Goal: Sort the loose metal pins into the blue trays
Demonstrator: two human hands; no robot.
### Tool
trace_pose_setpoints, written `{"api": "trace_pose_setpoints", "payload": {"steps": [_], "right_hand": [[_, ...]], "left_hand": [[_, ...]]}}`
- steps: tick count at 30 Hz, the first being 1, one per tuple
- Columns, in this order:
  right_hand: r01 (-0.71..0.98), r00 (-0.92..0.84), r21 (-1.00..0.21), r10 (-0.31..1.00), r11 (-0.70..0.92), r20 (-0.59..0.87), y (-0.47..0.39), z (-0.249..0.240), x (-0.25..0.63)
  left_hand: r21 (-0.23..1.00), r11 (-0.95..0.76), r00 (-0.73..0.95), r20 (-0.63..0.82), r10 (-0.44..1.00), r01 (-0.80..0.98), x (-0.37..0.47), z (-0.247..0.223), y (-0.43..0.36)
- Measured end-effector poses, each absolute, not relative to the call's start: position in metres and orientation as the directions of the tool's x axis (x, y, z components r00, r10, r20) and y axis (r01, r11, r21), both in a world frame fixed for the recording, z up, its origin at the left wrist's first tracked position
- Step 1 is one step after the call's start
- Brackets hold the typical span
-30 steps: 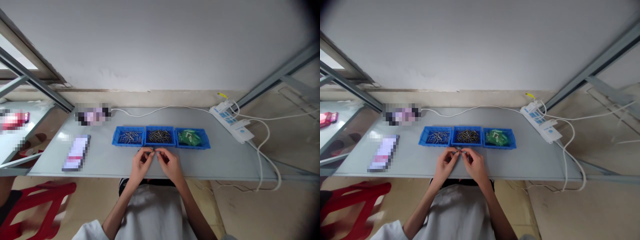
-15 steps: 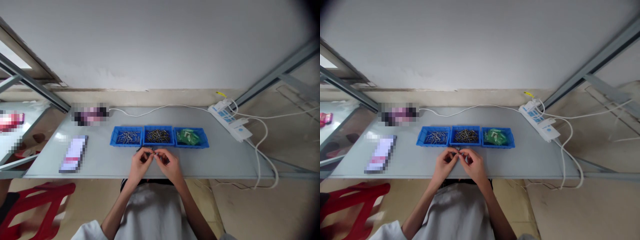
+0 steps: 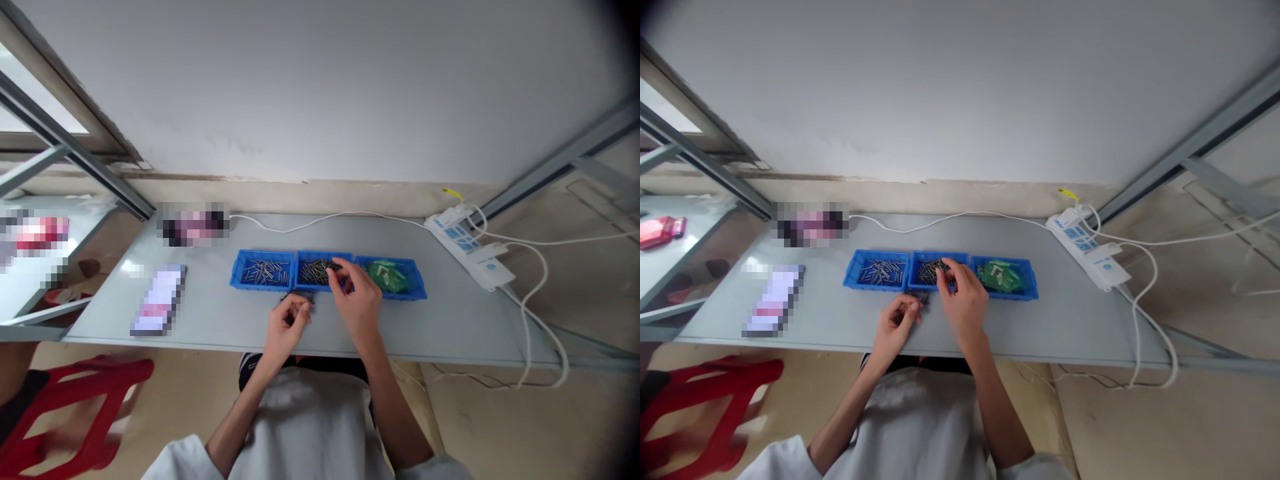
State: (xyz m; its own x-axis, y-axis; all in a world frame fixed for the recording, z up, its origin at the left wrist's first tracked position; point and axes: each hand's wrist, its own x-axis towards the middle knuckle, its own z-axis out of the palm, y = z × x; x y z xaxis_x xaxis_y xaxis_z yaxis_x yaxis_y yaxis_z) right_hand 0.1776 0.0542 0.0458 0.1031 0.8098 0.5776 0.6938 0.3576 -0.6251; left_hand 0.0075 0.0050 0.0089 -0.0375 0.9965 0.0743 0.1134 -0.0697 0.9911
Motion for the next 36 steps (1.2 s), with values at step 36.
{"api": "trace_pose_setpoints", "payload": {"steps": [36], "right_hand": [[0.199,0.059,-0.957,0.973,0.209,0.224,0.001,-0.011,0.177]], "left_hand": [[0.952,-0.165,0.162,0.126,0.979,0.256,0.012,0.008,0.011]]}}
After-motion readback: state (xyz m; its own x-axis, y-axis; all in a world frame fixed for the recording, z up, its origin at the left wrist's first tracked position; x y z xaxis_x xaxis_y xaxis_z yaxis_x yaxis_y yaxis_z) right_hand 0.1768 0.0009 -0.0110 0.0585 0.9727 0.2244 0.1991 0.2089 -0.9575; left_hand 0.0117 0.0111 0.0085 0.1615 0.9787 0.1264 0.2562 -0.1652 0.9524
